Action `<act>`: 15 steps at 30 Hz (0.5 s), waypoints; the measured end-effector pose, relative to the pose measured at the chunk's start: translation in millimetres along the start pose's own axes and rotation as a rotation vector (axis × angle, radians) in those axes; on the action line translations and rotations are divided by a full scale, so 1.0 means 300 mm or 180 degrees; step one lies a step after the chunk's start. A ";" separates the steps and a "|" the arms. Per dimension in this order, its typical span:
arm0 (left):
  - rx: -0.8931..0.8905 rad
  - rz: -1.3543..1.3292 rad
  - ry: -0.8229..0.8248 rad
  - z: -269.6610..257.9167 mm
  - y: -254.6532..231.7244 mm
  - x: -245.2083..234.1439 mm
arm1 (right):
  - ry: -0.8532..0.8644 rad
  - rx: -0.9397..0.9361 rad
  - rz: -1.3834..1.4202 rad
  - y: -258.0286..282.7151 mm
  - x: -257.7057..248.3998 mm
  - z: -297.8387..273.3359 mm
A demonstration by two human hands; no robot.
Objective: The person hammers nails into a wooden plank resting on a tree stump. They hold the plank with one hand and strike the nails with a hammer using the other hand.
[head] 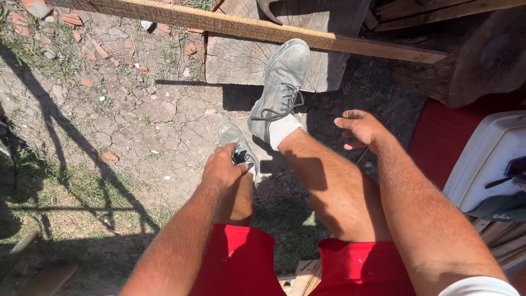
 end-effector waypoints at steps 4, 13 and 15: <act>0.0096 0.0298 -0.0033 -0.110 0.163 -0.025 | -0.0064 -0.0151 0.0064 -0.094 -0.071 -0.023; 0.0046 -0.0783 -0.1076 -0.111 0.440 -0.233 | -0.0442 -0.0801 -0.0742 -0.075 -0.251 -0.132; -0.0103 -0.1330 -0.1223 -0.111 0.417 -0.190 | -0.0369 -0.0851 -0.0994 -0.111 -0.241 0.000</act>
Point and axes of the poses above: each hand's wrist, its own z-axis towards the middle knuckle, its own x-axis out of the palm, y = z × x, the point moved 9 cm from there along z, towards the middle knuckle, and after that the axes turned 11 degrees about -z, right-handed, at the moved point
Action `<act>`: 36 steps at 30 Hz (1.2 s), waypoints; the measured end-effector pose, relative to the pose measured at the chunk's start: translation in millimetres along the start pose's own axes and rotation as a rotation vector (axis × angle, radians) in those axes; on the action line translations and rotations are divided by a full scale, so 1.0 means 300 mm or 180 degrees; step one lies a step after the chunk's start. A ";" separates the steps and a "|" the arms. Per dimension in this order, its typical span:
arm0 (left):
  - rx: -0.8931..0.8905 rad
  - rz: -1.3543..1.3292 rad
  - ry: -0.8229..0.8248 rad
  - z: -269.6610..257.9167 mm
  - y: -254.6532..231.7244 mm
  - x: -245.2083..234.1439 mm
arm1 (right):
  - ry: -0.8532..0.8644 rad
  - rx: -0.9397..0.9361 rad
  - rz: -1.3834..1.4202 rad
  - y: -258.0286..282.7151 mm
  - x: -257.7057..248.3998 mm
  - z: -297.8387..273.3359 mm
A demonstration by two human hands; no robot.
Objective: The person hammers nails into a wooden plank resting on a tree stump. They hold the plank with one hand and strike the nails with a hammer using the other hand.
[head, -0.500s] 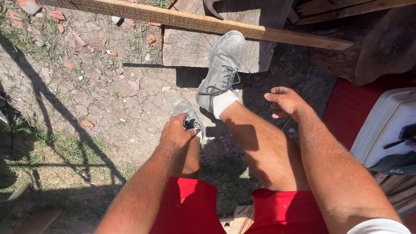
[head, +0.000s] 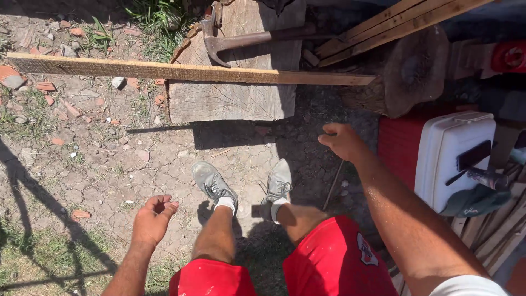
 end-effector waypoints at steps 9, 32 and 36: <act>0.2865 0.0469 -0.0984 0.136 -0.561 0.322 | -0.1767 -0.1803 -0.0342 0.405 -0.112 0.514; 0.5066 0.3368 -0.2903 0.502 -0.955 0.231 | -0.3705 -0.3361 -0.3690 0.899 -0.354 0.726; 0.4130 0.3633 -0.3584 0.603 -0.793 -0.023 | -0.3584 -0.3986 -0.3160 0.817 -0.427 0.546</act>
Point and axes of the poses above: each hand's wrist, its own z-axis towards the middle knuckle, its own x-axis out of the palm, y = z × x, the point moved 9 cm from there along z, towards the middle knuckle, and after that the axes turned 11 degrees about -z, right-handed, at the moved point
